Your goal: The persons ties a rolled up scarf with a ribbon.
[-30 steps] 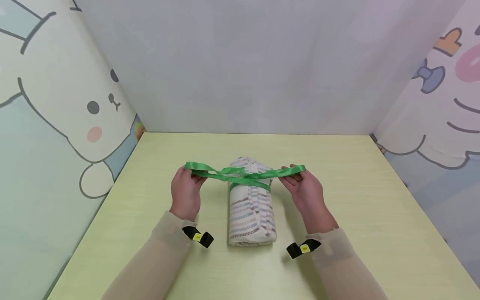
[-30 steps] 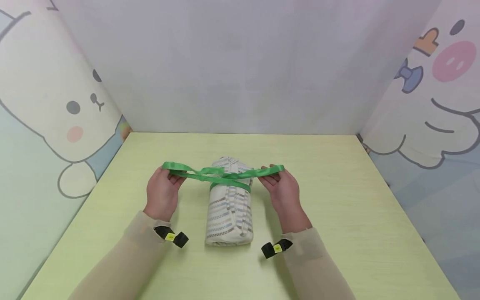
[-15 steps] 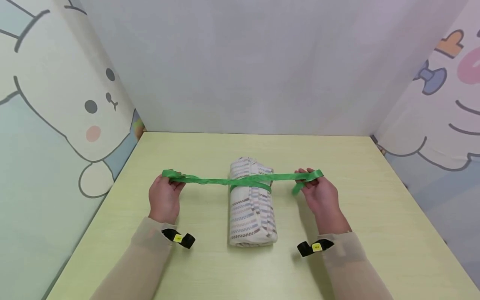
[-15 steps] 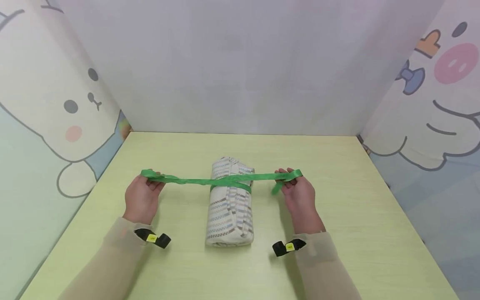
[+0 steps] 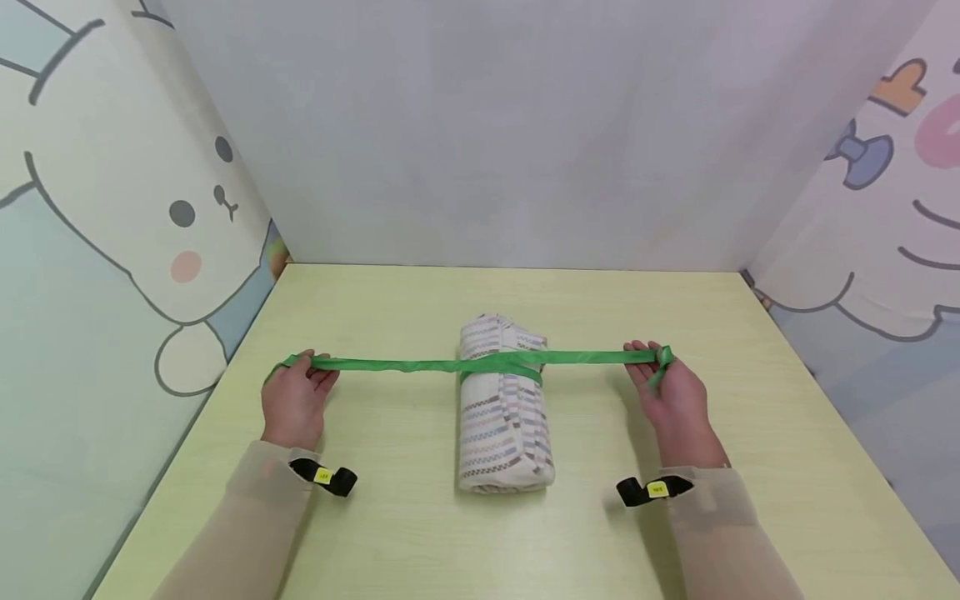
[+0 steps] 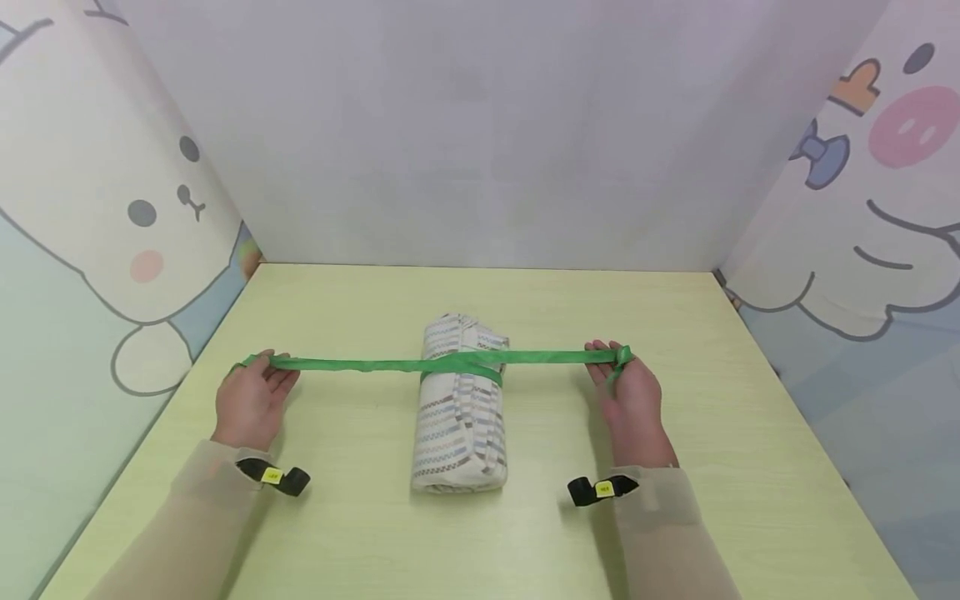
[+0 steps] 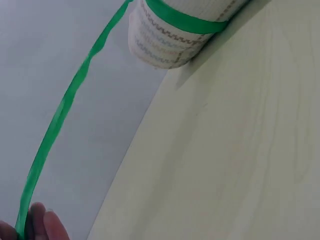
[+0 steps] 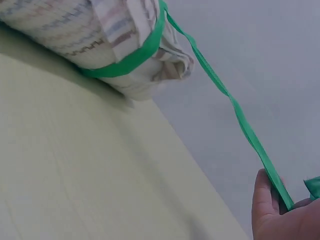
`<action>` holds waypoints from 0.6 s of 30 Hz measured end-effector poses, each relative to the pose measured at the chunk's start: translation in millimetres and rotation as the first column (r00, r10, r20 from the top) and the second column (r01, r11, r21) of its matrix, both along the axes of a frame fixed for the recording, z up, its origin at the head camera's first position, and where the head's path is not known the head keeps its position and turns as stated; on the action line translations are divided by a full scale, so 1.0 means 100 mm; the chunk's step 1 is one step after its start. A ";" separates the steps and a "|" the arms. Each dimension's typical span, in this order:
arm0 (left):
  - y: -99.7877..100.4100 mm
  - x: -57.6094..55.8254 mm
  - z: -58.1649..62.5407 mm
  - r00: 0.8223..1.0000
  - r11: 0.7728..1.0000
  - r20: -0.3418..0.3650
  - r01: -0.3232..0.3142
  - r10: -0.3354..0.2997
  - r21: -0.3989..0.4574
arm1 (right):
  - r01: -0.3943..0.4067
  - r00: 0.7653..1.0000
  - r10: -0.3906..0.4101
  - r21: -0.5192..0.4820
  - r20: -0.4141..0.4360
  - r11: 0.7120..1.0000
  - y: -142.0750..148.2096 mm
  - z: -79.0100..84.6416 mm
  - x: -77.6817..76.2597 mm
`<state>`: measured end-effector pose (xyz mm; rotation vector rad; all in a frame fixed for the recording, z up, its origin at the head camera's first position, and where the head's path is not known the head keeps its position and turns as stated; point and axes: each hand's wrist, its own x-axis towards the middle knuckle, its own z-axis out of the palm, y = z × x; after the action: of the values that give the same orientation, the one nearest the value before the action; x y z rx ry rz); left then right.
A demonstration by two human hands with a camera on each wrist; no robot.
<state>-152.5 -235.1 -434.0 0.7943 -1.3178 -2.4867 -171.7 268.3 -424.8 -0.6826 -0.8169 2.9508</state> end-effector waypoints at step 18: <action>-0.03 0.04 -0.05 0.975 0.998 0.222 0.043 -0.032 -0.044 | 0.041 0.983 -0.085 0.252 0.164 0.967 0.25 -0.13 -0.02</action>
<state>-148.7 -238.1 -439.4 1.0705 -1.4705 -2.4413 -173.4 292.9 -437.8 -0.9362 -1.1293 2.6949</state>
